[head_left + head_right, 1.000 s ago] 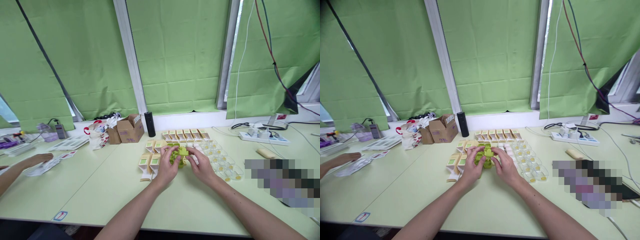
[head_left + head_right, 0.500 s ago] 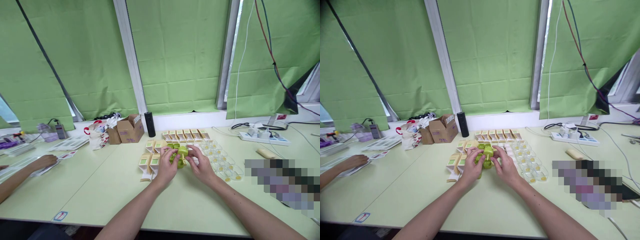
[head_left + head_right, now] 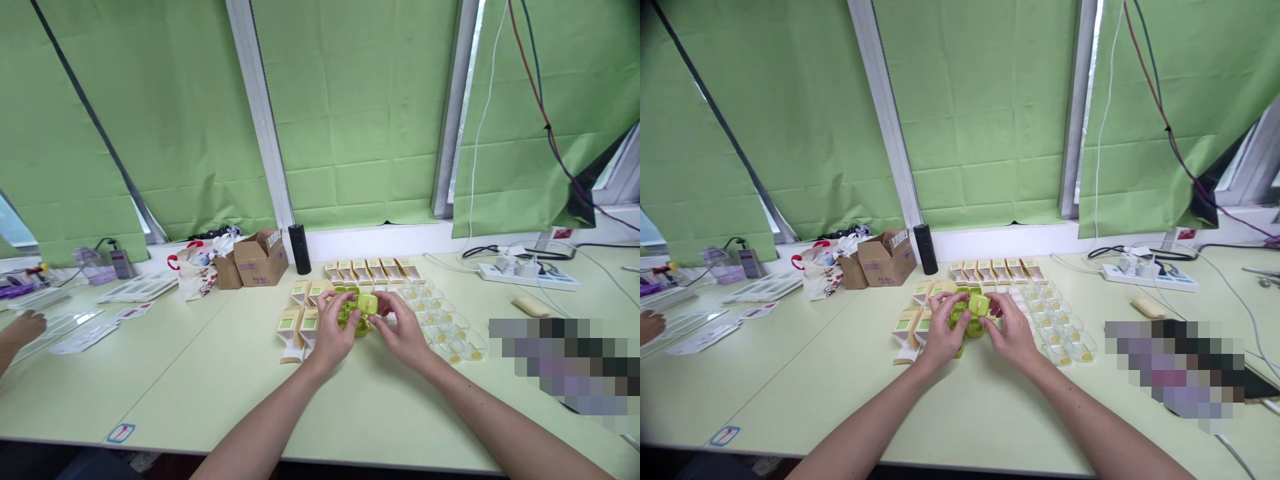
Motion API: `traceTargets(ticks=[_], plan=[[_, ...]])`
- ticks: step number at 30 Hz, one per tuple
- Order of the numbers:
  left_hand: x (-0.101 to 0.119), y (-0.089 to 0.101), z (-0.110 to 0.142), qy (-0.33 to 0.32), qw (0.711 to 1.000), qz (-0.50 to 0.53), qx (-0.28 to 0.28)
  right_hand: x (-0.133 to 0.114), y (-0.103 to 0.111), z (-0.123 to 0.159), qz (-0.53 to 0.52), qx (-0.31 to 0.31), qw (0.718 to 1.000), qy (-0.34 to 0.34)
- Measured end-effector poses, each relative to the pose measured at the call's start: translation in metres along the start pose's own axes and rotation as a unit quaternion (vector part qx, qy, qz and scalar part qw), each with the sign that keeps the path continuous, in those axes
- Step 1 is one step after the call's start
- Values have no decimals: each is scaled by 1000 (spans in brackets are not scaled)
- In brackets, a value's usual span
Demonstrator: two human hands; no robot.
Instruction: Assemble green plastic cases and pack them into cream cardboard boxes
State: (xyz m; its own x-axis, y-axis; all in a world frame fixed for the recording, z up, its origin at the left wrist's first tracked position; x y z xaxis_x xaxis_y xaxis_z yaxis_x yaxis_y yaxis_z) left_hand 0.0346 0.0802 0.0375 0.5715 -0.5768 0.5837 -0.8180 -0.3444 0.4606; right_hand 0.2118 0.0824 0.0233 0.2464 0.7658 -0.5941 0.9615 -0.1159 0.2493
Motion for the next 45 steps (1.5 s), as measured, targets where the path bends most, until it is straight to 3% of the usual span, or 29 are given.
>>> traceTargets(ticks=[9, 27, 33, 38, 42, 45], plan=[[-4, -8, 1, 7, 999, 24, -31, 6, -1, -1, -75, 3, 996, -37], [-3, -21, 5, 50, 991, 69, -106, -9, 0, 0, -15, -6, 1000, 16], [-18, -18, 1, 86, 986, 123, -71, -14, 11, -4, -4, 17, 1000, 13], [-35, -20, -3, 119, 967, 215, -66, -7, 35, -17, 107, 40, 993, 5], [-41, -20, -5, 148, 956, 248, -54, 8, 45, -27, 272, -31, 961, -32], [-41, -16, -7, 151, 957, 244, -32, 15, 43, -28, 335, -94, 936, -46]])
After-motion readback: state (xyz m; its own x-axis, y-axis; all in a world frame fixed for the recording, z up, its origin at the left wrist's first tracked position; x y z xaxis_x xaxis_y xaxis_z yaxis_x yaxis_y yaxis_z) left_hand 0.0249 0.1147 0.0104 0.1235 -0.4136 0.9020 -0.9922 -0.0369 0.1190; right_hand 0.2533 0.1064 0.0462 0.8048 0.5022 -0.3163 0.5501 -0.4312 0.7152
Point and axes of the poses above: each hand's wrist, its own z-axis away from the middle knuckle, its own y-axis out of the back of the hand, x = y × z, the point moved 9 cm from there along -z, towards the middle knuckle, and after that the axes turned 10 degrees about -z, right-handed, at the moved point
